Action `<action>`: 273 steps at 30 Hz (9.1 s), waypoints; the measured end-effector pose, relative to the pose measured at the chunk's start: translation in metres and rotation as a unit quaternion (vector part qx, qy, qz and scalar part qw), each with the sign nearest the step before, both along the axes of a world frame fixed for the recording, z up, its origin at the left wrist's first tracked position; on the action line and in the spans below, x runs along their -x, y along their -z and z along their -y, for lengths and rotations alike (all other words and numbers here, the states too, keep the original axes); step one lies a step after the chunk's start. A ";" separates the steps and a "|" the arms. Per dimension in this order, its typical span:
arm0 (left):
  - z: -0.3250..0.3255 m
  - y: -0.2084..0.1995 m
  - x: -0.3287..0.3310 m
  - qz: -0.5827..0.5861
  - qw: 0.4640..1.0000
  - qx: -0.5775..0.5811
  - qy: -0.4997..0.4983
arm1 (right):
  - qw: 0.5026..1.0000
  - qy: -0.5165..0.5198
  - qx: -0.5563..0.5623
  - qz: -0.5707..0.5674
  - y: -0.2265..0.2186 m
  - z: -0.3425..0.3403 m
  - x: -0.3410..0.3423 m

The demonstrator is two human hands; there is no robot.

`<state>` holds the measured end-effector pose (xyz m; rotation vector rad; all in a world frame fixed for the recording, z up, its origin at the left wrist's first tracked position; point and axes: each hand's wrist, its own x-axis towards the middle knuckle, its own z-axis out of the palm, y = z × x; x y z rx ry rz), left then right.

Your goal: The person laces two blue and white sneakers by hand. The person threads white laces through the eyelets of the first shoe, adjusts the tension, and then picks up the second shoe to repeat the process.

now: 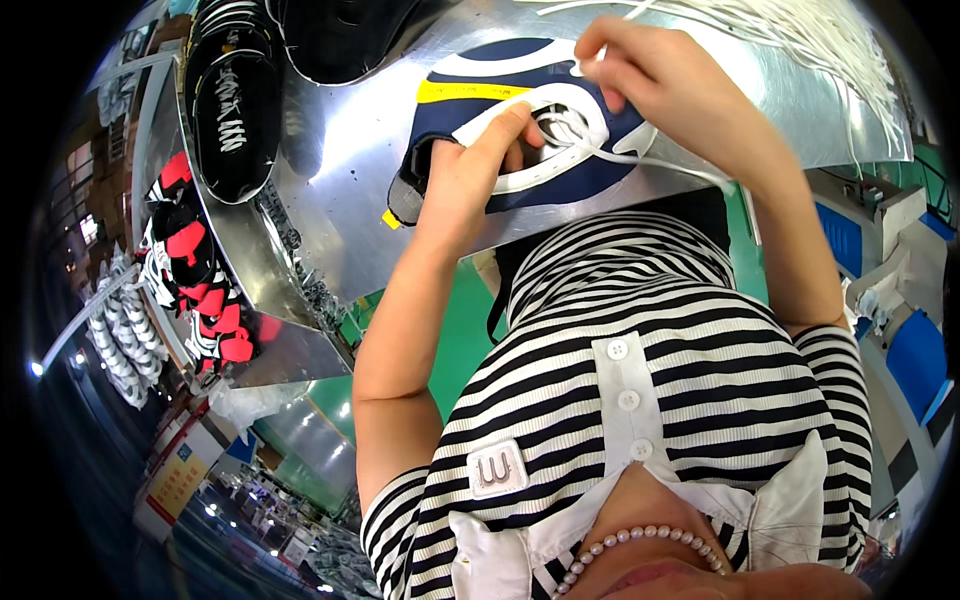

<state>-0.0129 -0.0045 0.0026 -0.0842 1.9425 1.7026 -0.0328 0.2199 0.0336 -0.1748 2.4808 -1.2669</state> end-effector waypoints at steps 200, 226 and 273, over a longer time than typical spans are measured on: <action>-0.014 0.001 -0.041 -0.238 0.958 0.128 0.094 | 0.957 0.045 0.118 -0.262 0.050 0.011 -0.045; -0.029 0.011 -0.037 -0.291 0.941 0.172 -0.029 | 0.973 -0.174 0.151 0.020 0.026 -0.019 -0.054; -0.031 0.009 -0.034 -0.242 0.960 0.126 -0.055 | 0.963 0.008 -0.052 -0.263 0.017 0.000 -0.074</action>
